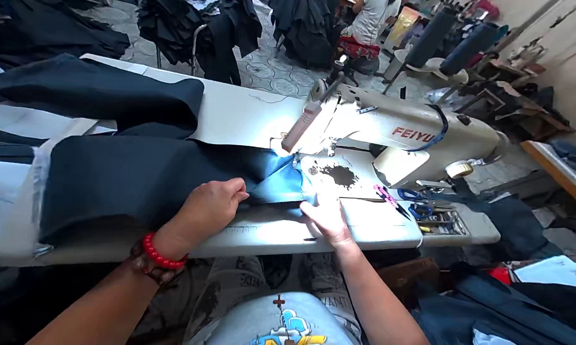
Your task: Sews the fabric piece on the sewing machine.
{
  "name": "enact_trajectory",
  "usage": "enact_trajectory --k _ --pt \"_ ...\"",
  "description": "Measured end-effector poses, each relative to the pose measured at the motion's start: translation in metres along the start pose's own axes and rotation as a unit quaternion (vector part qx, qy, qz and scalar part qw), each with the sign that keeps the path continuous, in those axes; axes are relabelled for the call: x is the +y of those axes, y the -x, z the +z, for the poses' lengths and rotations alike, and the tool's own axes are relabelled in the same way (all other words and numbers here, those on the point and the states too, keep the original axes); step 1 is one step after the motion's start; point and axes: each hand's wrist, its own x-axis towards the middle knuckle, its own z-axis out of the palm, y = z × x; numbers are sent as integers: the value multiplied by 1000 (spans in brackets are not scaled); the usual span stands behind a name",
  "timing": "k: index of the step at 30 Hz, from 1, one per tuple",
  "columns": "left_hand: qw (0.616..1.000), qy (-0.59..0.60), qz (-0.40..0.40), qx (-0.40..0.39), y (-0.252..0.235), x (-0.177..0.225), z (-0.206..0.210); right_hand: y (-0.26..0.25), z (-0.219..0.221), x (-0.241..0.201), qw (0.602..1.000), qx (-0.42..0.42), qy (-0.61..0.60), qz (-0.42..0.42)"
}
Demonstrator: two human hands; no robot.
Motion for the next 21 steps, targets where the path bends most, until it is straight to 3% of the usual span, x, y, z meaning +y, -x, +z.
enact_trajectory --k 2,5,6,9,12,18,21 --pt "1000 -13 -5 -16 3 0 1 2 2 7 994 91 38 -38" --pt "997 -62 -42 -27 5 9 1 5 -2 10 995 75 33 -60" --pt "997 -71 -29 3 5 14 3 4 -3 8 995 63 41 -65" --pt "985 -57 108 122 0 34 9 0 -3 7 995 49 44 -69" --pt "963 -49 207 166 -14 63 30 0 3 6 998 33 29 -53" --pt "956 -92 238 145 -41 63 69 5 10 -17 994 19 108 -4" --pt "956 -92 232 151 -43 57 62 11 12 -14 987 83 138 -26"
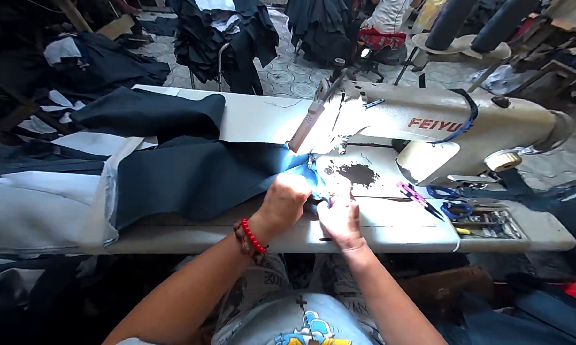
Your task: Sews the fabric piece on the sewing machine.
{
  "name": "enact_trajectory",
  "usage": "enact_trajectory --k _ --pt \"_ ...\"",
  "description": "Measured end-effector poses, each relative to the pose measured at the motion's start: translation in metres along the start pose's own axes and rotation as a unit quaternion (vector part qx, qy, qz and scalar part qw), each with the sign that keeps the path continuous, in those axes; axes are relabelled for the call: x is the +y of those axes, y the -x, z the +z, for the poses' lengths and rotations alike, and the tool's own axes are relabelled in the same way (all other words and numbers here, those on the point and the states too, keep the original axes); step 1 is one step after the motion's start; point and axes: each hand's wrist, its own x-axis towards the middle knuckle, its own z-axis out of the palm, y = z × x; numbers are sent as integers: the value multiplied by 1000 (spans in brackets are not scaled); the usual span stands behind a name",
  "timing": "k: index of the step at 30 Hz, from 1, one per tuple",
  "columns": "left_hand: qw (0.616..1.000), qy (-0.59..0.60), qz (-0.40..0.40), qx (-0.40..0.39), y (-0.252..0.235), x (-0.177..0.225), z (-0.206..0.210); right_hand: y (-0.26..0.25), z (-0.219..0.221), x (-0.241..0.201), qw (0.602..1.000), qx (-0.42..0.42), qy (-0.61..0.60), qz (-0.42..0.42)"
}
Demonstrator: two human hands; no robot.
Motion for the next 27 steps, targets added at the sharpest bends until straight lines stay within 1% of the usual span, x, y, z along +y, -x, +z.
enact_trajectory --k 2,3,7,10,14,17,20,22,24,25,27 --pt "1000 7 -10 7 1 -6 -4 1 0 6 998 55 -10 -33" --pt "1000 8 -17 8 2 -9 -5 0 -1 7 997 58 -22 -40" --pt "1000 12 -25 15 6 -13 -4 -2 -2 9 997 23 -72 -20" --pt "1000 5 -18 19 6 -12 -1 1 3 -1 997 -8 -75 -9" --pt "1000 14 -16 3 8 -12 -2 4 6 -3 999 27 -28 -23" --pt "999 32 -6 0 15 -15 0 4 -2 6 998 30 -58 -11" --pt "999 39 -4 -7 15 -15 1 -4 -9 21 994 0 -108 -21" --pt "999 27 7 -20 12 -13 -1 -10 -13 25 993 -38 -111 -28" --pt "999 9 29 -40 6 -11 -3 -14 -15 24 992 -52 -105 -36" --pt "998 -2 39 -53 4 -10 -4 -14 -15 23 993 -50 -100 -32" --pt "995 -10 48 -81 3 -7 -5 -12 -11 22 995 -19 -97 -19"
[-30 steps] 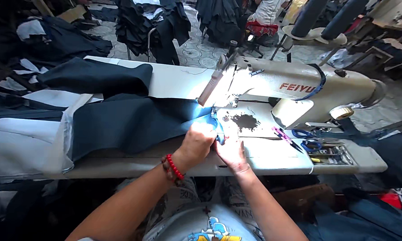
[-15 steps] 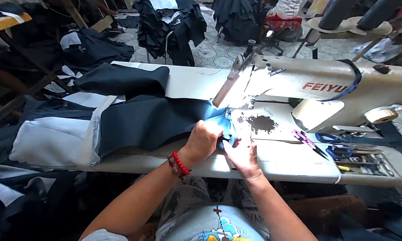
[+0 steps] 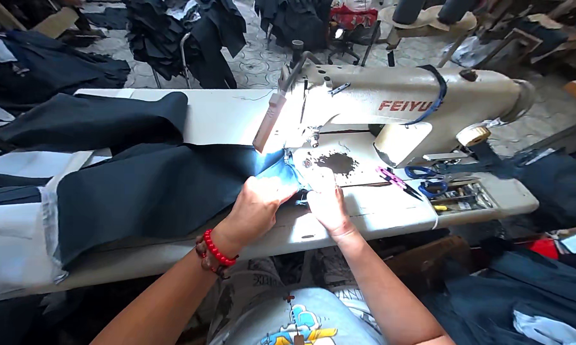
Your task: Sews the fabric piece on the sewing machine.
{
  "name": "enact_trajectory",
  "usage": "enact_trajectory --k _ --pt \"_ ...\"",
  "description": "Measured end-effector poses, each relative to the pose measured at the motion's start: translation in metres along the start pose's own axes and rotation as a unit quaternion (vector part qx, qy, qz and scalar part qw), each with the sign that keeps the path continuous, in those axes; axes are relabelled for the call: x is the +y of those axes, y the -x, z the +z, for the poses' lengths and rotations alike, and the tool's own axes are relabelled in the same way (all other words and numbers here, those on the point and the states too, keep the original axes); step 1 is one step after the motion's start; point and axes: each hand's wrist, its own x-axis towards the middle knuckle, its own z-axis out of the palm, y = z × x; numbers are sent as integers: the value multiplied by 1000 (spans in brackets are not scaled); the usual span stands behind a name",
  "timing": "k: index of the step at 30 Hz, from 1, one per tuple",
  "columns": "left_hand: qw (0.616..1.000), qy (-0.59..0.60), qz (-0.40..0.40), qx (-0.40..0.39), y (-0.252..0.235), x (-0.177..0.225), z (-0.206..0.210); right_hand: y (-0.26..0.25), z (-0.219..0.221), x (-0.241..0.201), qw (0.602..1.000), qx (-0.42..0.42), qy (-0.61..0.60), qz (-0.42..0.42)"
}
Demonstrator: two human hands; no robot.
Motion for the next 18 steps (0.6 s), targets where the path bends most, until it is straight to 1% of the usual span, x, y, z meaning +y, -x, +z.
enact_trajectory --k 2,4,5,8,9,10,12,14,15,16,17,18 --pt "1000 0 0 -26 -1 1 -2 6 8 3 998 53 -1 -20" --pt "998 -3 -9 -64 -2 3 -5 11 14 5 996 86 -13 -37" --pt "996 -8 -14 -85 -3 4 -6 12 14 5 996 83 -22 -24" --pt "993 10 -19 -113 -5 2 -7 9 6 5 993 15 -85 79" --pt "992 20 -22 -124 -6 2 -8 7 5 6 991 2 -94 98" --pt "989 28 -30 -144 -8 2 -9 5 6 8 991 2 -89 105" --pt "982 33 -40 -181 -12 1 -11 4 7 8 996 21 -53 73" --pt "977 28 -45 -205 -14 2 -10 6 7 8 997 22 -49 51" --pt "975 23 -47 -215 -15 3 -11 7 5 8 995 12 -80 65" --pt "974 15 -46 -222 -15 3 -11 8 3 8 985 0 -137 103" --pt "973 4 -43 -227 -14 4 -12 9 0 5 962 -19 -217 163" --pt "975 -4 -35 -219 -11 4 -11 8 -4 1 923 -37 -304 232"
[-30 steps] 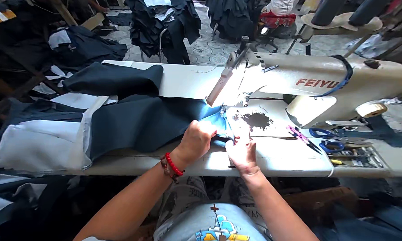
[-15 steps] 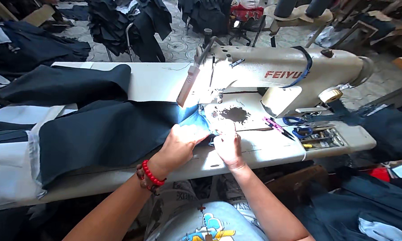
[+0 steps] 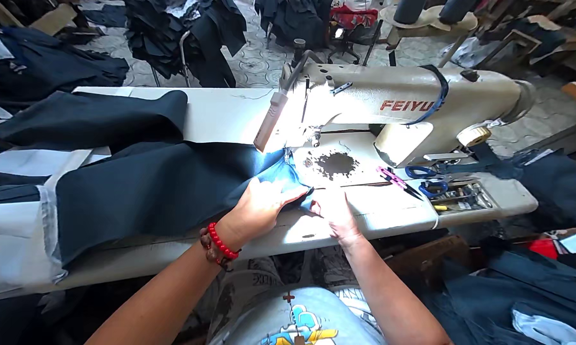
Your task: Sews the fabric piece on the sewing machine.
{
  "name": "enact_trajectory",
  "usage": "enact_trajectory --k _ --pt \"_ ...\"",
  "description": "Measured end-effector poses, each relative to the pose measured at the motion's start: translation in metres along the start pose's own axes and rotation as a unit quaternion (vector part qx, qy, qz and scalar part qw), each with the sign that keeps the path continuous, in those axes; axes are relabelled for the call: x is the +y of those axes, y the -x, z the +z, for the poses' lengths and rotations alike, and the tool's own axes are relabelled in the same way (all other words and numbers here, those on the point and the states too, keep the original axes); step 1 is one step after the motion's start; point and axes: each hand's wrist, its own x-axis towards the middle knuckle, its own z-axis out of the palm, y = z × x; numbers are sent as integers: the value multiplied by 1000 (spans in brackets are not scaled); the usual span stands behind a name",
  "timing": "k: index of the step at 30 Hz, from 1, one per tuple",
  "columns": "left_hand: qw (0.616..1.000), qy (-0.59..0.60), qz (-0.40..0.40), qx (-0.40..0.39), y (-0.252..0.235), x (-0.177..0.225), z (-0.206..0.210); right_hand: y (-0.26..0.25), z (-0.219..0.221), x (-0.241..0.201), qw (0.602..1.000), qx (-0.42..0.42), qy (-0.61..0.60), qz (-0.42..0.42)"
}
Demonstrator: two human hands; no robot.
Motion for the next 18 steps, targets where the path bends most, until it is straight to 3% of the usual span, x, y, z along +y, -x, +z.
enact_trajectory --k 2,4,9,14,18 --pt "998 -17 24 60 4 -1 9 0 -2 -12 985 -15 -121 121" --pt "992 -31 38 113 7 -1 17 -3 -3 -16 978 -17 -128 161" --pt "984 -42 42 169 12 1 25 -7 0 -21 988 -46 -46 137" --pt "965 37 67 249 15 6 34 -13 1 -18 991 -91 7 102" --pt "949 40 37 309 -4 15 46 -13 8 -19 993 -84 2 79"
